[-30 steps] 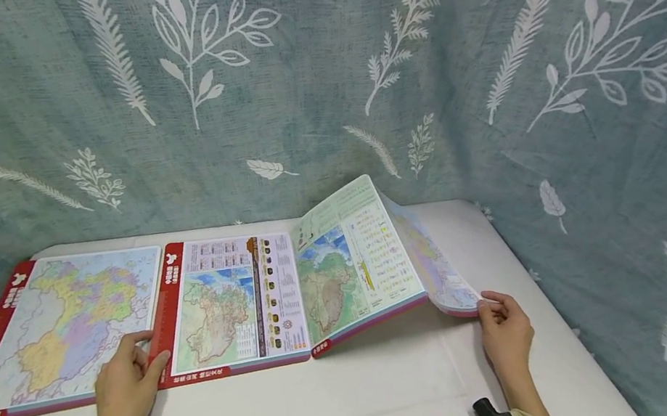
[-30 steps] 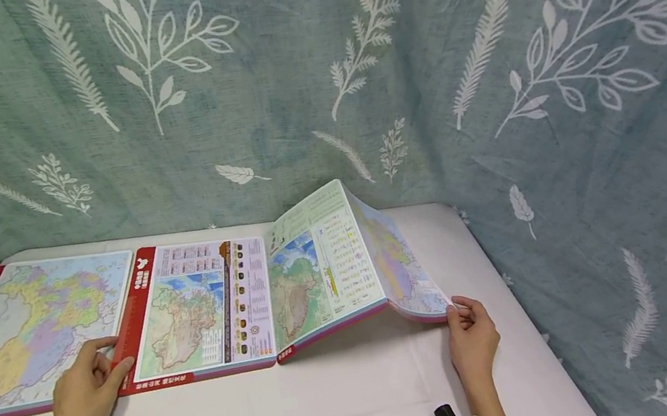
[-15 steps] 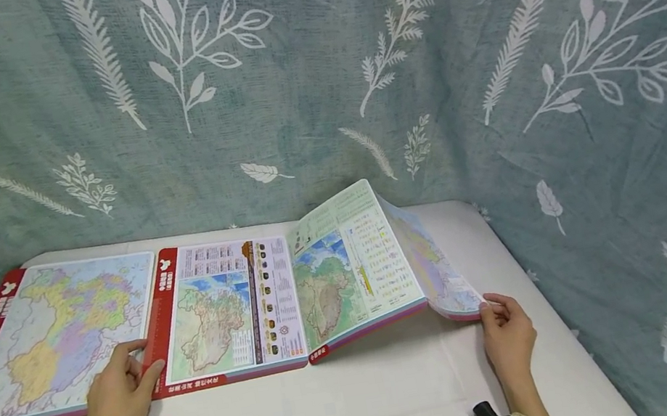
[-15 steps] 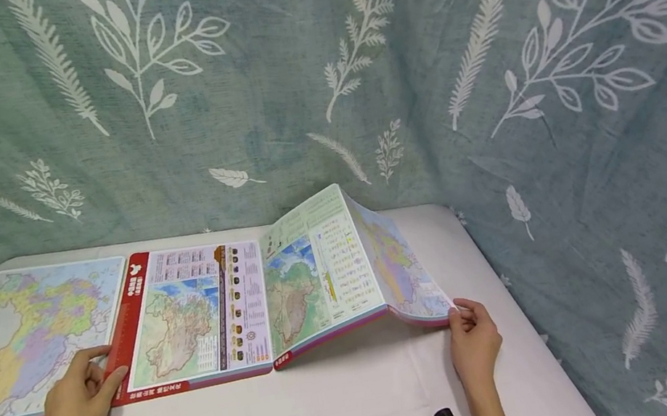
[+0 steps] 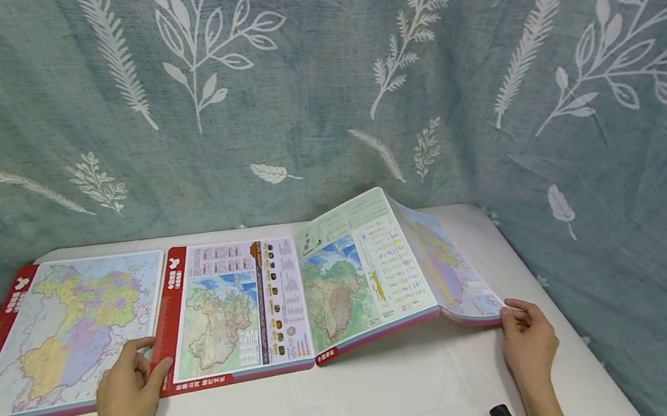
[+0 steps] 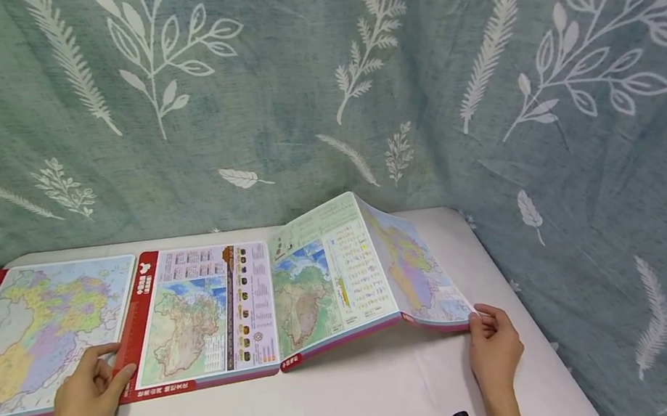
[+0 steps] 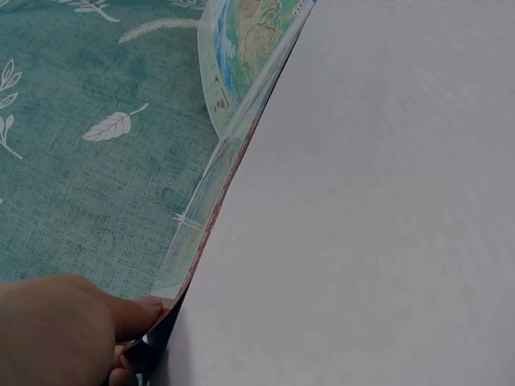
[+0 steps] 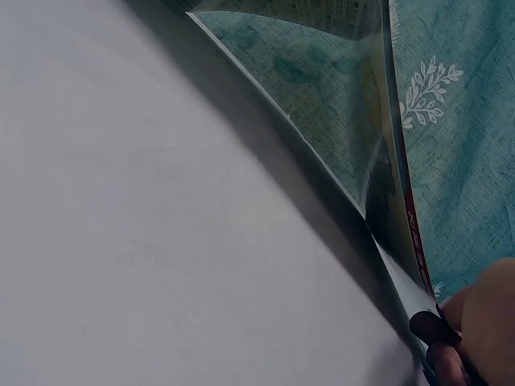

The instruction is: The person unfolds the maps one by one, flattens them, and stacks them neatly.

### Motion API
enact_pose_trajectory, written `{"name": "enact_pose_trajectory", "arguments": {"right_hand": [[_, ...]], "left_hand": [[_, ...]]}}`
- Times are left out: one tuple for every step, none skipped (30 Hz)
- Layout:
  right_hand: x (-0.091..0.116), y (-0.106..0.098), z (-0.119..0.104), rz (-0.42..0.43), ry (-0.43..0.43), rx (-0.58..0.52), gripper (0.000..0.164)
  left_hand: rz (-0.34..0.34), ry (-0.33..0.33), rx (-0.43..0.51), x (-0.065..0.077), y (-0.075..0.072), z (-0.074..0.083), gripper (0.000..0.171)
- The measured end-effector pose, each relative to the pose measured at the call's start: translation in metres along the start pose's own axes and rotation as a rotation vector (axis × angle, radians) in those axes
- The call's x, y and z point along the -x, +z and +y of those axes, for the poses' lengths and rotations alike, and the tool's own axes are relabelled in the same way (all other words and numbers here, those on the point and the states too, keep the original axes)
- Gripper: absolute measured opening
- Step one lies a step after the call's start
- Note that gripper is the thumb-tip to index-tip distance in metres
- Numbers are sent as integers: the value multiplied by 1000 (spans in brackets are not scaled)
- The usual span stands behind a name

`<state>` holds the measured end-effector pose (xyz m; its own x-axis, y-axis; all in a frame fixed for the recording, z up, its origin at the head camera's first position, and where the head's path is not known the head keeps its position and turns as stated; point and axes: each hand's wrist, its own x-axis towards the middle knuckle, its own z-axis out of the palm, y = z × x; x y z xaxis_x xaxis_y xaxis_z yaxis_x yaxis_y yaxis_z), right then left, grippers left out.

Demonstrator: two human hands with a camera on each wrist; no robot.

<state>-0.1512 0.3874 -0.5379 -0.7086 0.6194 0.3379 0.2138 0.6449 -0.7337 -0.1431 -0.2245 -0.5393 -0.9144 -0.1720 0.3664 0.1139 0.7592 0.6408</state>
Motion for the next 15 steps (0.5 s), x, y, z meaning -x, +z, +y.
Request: {"name": "enact_pose_trajectory", "arguments": {"right_hand": [[-1,-1,2,4,1,4,23],[-2,-1,3,8,2,10,23],[-2,-2,5,10,3,15,23],[-3,-2,5,11,4,17,23],[-4,-3,6,13,4,19,23],[-4,-3,7,17,5,22,23],[-5,-3,8,19,9,23,24],[-6,-4,8,23,13,26,24],[-6,-4,9,26,19,27,24],[-7,-5,10,29,23,29,24],[-8,-6,11,29,27,33,24],[-9,-7,12,31,33,37,24],[-10,-8,13,32,36,41,24],[-11,-8,15,34,38,44,24],[-12,-9,16,36,41,46,24]], "left_hand": [[-1,1,0,0,0,1,43],[-2,0,-1,0,0,1,43],[-2,-2,-2,0,0,2,43],[0,-3,-4,0,0,3,43],[1,-5,-6,0,0,3,43],[3,-7,-7,1,0,3,43],[3,-7,-7,1,0,3,43],[2,-8,-7,1,0,3,43],[1,-8,-6,0,0,4,43],[1,-7,-6,0,0,4,43],[0,-7,-5,0,0,4,43],[1,-6,-4,0,0,4,43],[0,-5,-3,0,0,4,43],[-1,-5,-3,0,0,4,43],[-1,-4,-2,0,0,4,43]]}}
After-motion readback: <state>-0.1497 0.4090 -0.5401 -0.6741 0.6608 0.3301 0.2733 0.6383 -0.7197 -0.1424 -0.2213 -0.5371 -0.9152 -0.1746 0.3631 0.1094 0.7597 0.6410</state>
